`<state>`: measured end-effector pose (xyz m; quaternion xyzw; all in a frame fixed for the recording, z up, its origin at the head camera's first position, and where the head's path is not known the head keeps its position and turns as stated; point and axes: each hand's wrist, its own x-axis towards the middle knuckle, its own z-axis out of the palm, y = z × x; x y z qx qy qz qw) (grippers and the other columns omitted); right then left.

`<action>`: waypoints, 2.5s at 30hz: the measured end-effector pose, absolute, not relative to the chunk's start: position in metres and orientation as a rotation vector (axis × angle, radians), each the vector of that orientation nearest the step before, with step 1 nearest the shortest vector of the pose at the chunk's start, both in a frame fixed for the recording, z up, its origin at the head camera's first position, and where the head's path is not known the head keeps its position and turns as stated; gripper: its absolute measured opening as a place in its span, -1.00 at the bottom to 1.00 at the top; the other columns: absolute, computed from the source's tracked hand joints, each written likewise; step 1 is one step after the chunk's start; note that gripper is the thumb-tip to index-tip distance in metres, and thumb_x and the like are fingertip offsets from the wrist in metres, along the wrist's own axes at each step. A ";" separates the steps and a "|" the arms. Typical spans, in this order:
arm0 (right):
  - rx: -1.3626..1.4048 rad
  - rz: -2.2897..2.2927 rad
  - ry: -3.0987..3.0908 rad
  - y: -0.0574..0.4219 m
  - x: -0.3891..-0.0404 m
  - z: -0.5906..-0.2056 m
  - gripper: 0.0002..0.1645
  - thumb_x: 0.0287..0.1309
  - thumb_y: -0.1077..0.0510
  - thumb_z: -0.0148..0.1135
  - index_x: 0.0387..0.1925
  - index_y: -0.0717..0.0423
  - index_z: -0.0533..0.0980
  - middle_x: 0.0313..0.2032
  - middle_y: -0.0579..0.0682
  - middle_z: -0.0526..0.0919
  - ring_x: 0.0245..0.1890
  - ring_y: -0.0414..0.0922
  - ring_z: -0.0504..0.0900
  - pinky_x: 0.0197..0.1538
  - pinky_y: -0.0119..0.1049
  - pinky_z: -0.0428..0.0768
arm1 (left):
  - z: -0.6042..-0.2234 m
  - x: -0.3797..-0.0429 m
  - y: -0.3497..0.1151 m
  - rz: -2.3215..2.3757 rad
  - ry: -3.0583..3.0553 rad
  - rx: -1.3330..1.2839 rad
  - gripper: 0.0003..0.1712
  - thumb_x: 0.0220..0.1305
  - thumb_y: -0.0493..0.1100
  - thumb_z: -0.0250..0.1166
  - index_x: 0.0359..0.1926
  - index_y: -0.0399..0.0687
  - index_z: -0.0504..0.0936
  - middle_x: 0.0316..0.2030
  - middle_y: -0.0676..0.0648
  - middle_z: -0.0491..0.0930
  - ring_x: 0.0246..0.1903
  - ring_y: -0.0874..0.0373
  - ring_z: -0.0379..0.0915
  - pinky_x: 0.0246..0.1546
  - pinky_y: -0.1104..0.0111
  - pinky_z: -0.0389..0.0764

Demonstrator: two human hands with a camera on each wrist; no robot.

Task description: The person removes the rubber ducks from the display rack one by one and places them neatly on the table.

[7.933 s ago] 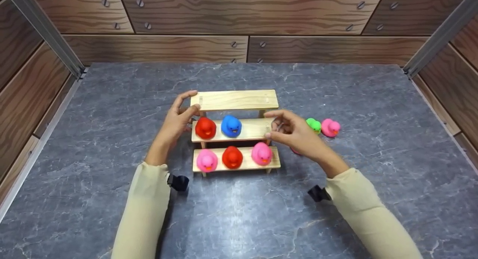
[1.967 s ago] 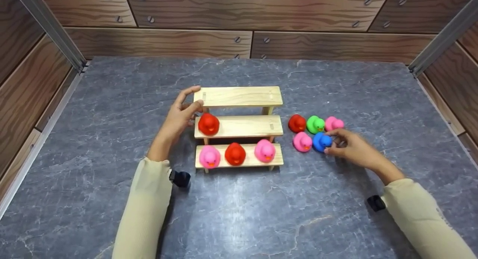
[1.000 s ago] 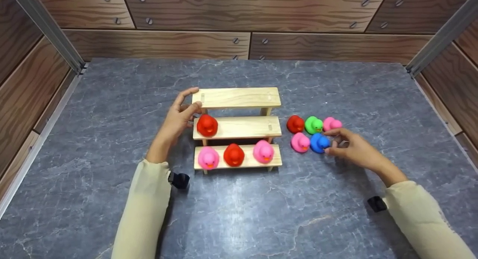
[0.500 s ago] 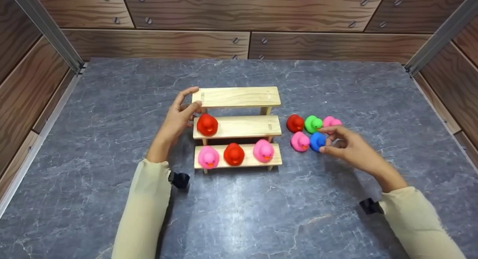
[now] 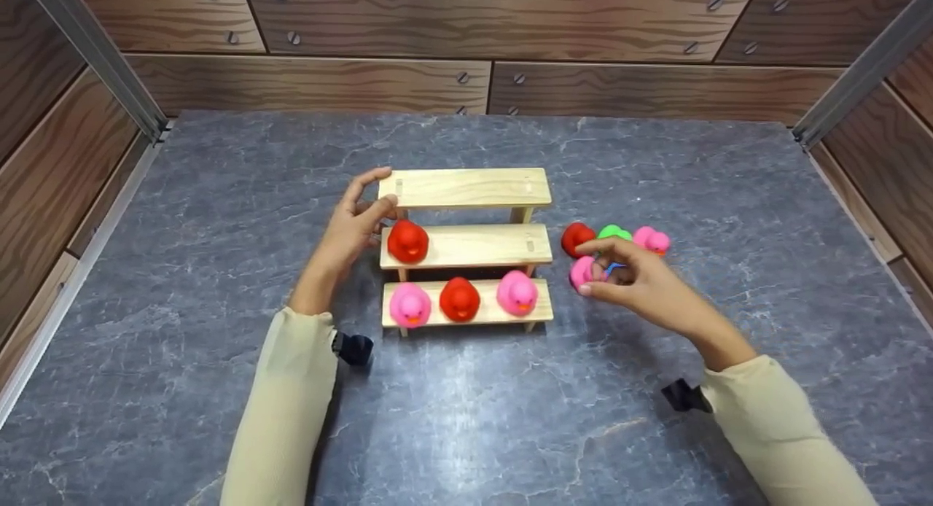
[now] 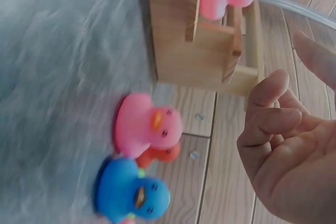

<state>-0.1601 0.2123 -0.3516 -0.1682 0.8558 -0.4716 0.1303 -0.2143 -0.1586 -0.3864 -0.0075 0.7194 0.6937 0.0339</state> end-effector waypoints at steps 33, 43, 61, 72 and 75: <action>-0.456 -1.658 2.310 0.092 -0.167 -0.337 -0.44 0.08 0.24 0.35 0.14 0.24 0.43 -0.44 -0.11 0.48 -0.59 -0.27 0.35 -0.43 -0.50 0.37 | -0.386 -0.214 -0.158 2.154 2.188 -0.030 -0.45 0.37 -0.13 0.15 0.35 0.10 0.30 -0.45 0.11 0.61 -0.48 0.25 0.43 -0.53 0.47 0.42; -0.429 -1.686 2.342 0.064 -0.173 -0.342 -0.48 0.08 0.18 0.36 0.11 0.15 0.49 -0.32 -0.06 0.45 -0.40 -0.18 0.41 -0.25 -0.42 0.42 | -0.387 -0.214 -0.158 2.141 2.194 -0.029 -0.46 0.39 -0.10 0.14 0.35 0.11 0.29 -0.42 0.09 0.61 -0.44 0.23 0.46 -0.51 0.46 0.49; -0.498 -1.487 2.400 0.035 -0.182 -0.348 -0.38 0.05 0.12 0.40 0.18 0.07 0.46 -0.10 0.08 0.41 -0.25 -0.13 0.45 -0.15 -0.37 0.45 | -0.386 -0.214 -0.159 2.125 2.208 -0.041 -0.44 0.36 -0.09 0.17 0.34 0.17 0.31 -0.34 0.04 0.56 -0.38 0.16 0.43 -0.47 0.42 0.44; -0.485 -1.264 2.594 0.023 -0.182 -0.352 -0.33 0.00 0.00 0.46 0.18 0.02 0.49 -0.20 0.07 0.49 -0.17 -0.07 0.35 -0.10 -0.27 0.31 | -0.386 -0.214 -0.160 2.072 2.257 -0.035 -0.44 0.38 -0.06 0.15 0.36 0.18 0.29 -0.27 0.00 0.55 -0.38 0.20 0.43 -0.42 0.39 0.46; -0.484 -1.250 2.604 0.021 -0.181 -0.352 -0.36 0.02 0.00 0.44 0.16 0.03 0.49 -0.19 0.10 0.50 -0.18 -0.08 0.36 -0.09 -0.26 0.31 | -0.386 -0.214 -0.160 2.076 2.260 -0.033 -0.45 0.38 -0.08 0.15 0.36 0.16 0.29 -0.29 0.01 0.55 -0.40 0.22 0.44 -0.43 0.39 0.48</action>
